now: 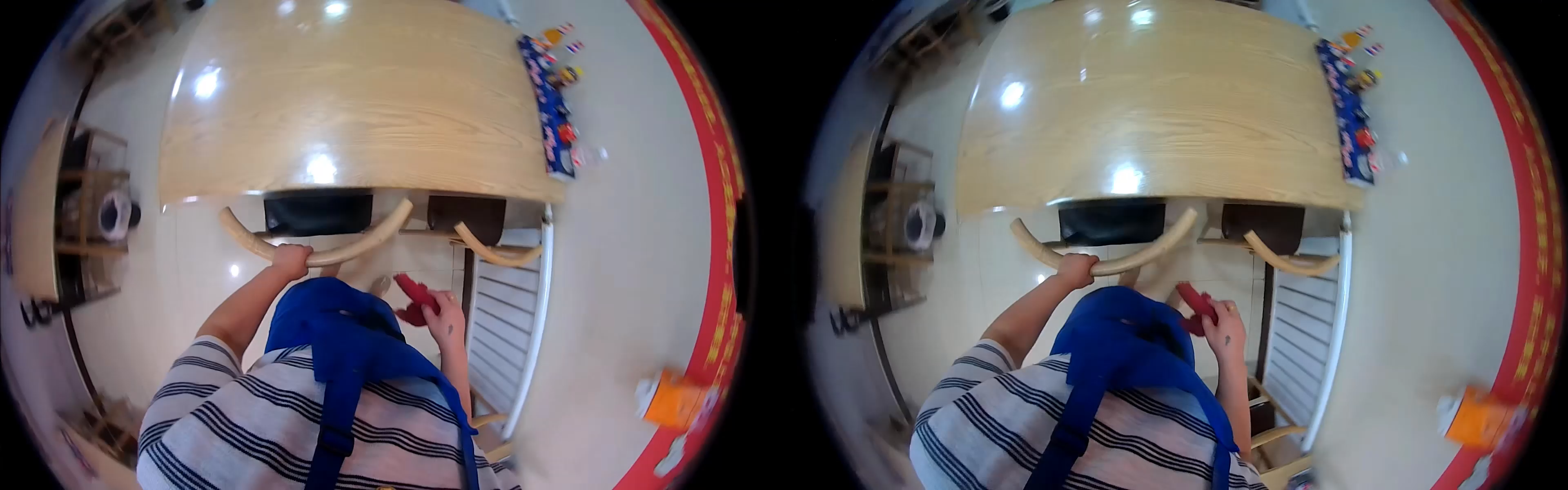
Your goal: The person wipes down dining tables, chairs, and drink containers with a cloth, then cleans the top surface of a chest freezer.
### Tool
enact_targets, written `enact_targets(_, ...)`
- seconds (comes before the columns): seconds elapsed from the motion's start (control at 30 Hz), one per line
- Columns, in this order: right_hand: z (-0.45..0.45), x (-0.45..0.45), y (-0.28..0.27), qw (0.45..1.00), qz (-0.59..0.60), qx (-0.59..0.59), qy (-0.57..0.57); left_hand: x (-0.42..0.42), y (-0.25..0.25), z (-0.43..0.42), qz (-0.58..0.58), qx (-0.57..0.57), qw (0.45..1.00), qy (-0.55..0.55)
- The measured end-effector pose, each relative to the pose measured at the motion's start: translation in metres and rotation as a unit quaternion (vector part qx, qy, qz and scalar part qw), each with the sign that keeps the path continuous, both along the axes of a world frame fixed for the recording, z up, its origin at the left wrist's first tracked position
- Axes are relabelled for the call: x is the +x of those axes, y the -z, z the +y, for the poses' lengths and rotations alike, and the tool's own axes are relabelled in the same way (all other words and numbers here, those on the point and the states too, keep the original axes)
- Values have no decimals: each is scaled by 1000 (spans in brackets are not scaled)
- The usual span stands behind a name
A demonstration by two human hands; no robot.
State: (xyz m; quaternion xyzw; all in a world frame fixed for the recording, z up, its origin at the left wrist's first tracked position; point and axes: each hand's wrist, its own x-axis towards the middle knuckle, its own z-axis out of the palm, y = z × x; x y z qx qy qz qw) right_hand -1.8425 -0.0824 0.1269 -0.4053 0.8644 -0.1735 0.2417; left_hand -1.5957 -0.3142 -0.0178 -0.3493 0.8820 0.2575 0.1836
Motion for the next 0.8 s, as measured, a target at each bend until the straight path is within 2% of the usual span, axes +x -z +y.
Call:
enact_targets(0.03, -16, -10, 0, 999, -15, -22, -29, 8, -4, 14, -7, 10, 1000, -28)
enact_targets(0.1, -49, -31, 6, 992, -41, -54, -109, 26, -12, 43, -20, 15, 1000, 18)
enact_targets(0.17, -85, -43, 15, 983, -75, -45, -163, 40, -11, 77, -33, 21, 999, -30)
enact_targets(0.23, -117, -51, 32, 957, -56, 3, -285, 53, -14, 110, 47, -16, 995, -87)
enact_targets(0.27, -135, -52, 42, 949, -57, 14, -308, 56, -16, 120, 39, 39, 992, -113)
enact_targets(0.3, -152, -47, 55, 930, -70, 8, -362, 53, -31, 123, 40, 49, 989, -137)
enact_targets(0.33, -168, -40, 71, 907, -88, 2, -411, 53, -52, 123, 98, 21, 981, -167)
enact_targets(0.37, -180, -33, 92, 899, -97, 13, -427, 58, -64, 127, 151, -11, 969, -194)
enact_targets(0.4, -191, -23, 116, 895, -124, 17, -429, 64, -66, 135, 143, -5, 967, -212)
enact_targets(0.47, -225, -11, 179, 890, -128, 22, -438, 72, -55, 138, 159, -122, 878, -435)
enact_targets(0.5, -239, -9, 215, 888, -107, 29, -447, 71, -48, 136, 151, -114, 873, -450)
enact_targets(0.53, -257, -5, 249, 891, -81, -34, -446, 68, -38, 127, 132, -181, 779, -586)
enact_targets(0.57, -269, -4, 281, 890, -55, -91, -444, 65, -26, 125, 103, -239, 661, -704)
enact_targets(0.6, -281, -9, 329, 920, 2, -55, -388, 63, 0, 130, 63, -208, 677, -704)
enact_targets(0.63, -298, -9, 371, 941, 60, -29, -330, 58, 4, 127, 52, -204, 668, -714)
enact_targets(0.7, -323, 2, 418, 920, 117, -145, -344, 44, -5, 113, 169, -127, 544, -812)
enact_targets(0.77, -347, 32, 445, 898, 131, -172, -383, 45, -1, 117, 151, -103, 523, -833)
enact_targets(0.8, -353, 68, 416, 941, 81, -76, -319, 45, -2, 117, 153, -100, 522, -834)
